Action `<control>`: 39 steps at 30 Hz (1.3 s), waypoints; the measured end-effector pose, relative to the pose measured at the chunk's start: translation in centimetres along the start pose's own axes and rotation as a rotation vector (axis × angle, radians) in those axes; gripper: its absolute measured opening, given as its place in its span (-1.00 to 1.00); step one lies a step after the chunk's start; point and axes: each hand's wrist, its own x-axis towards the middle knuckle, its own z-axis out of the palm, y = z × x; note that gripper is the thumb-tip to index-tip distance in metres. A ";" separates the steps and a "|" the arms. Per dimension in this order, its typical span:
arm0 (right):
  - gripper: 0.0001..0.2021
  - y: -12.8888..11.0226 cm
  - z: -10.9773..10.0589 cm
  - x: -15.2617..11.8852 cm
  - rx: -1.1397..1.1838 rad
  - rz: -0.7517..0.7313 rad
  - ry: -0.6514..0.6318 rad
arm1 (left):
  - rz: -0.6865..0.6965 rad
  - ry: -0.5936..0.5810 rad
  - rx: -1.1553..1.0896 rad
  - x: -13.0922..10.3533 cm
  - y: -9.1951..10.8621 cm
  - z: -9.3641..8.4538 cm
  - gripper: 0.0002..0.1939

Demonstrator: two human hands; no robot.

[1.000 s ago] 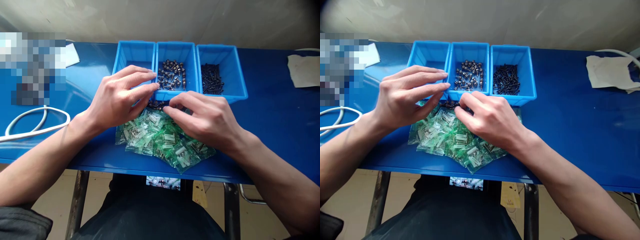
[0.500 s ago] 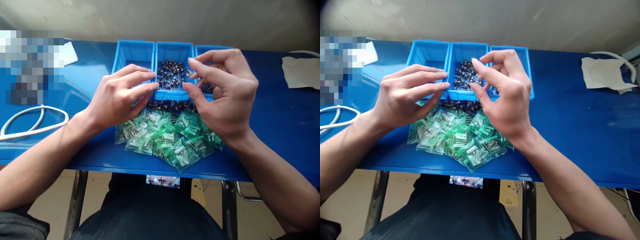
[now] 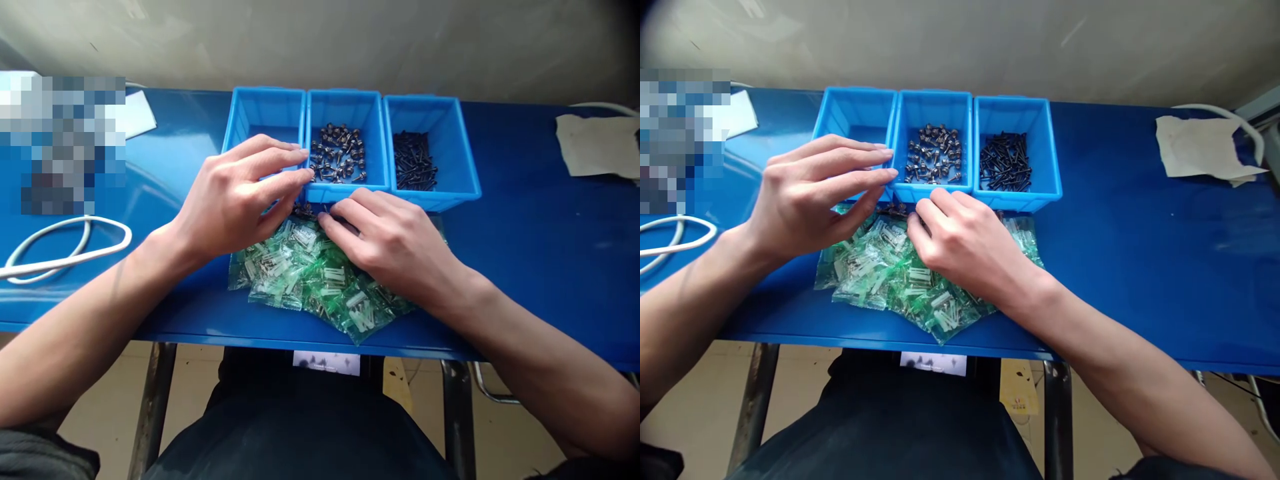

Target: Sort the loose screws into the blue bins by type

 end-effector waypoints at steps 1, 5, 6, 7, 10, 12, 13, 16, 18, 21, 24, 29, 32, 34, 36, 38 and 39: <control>-0.80 0.0 0.0 0.0 -0.010 0.000 0.014 | 0.001 -0.003 0.004 0.0 0.0 0.0 -0.70; -0.84 0.1 -0.1 0.0 -0.021 0.008 0.078 | 0.020 0.005 0.006 0.0 0.0 -0.2 -0.70; -0.85 0.1 -0.1 -0.1 -0.007 0.008 0.084 | 0.025 0.009 0.000 0.0 0.1 -0.1 -0.70; -0.85 0.2 -0.1 -0.1 0.011 0.007 0.080 | 0.029 0.012 -0.007 0.0 0.1 -0.1 -0.71; -0.82 0.3 -0.1 -0.2 0.055 -0.009 0.044 | 0.038 0.029 -0.015 0.0 0.1 0.1 -0.72; -0.79 0.5 0.0 -0.2 0.069 -0.036 0.024 | 0.038 0.047 -0.012 0.0 0.0 0.2 -0.72; -0.78 0.5 0.1 -0.2 0.072 -0.048 0.020 | 0.039 0.056 -0.014 -0.1 0.0 0.3 -0.72; -0.76 0.7 0.3 -0.2 0.064 -0.052 0.028 | 0.036 0.058 -0.032 -0.2 -0.3 0.5 -0.66; -0.75 0.8 0.5 -0.2 0.058 -0.037 0.039 | 0.031 0.058 -0.054 -0.2 -0.3 0.5 -0.63; -0.75 0.8 0.6 -0.3 0.066 -0.037 0.042 | 0.031 0.052 -0.048 -0.2 -0.3 0.4 -0.65; -0.73 0.9 0.7 -0.4 0.068 -0.045 0.040 | 0.042 0.039 -0.006 -0.1 -0.1 0.2 -0.69; -0.71 0.9 0.5 -0.3 0.098 -0.060 0.055 | 0.048 0.022 0.008 0.1 0.1 0.0 -0.72; -0.72 0.8 0.1 -0.1 0.237 0.015 0.113 | 0.039 0.017 0.010 0.1 0.1 0.0 -0.72; -0.76 0.6 -0.2 0.0 0.432 0.124 0.182 | 0.030 0.016 0.016 0.0 0.0 0.1 -0.73; -0.82 0.6 -0.3 0.1 0.614 0.249 0.277 | 0.016 0.014 0.022 -0.1 -0.1 0.1 -0.72; -0.87 0.8 -0.2 0.1 0.662 0.362 0.385 | 0.014 0.006 0.025 -0.2 -0.1 0.0 -0.71; -0.87 0.9 -0.1 0.2 0.633 0.421 0.416 | 0.017 -0.003 0.027 -0.2 -0.1 0.0 -0.70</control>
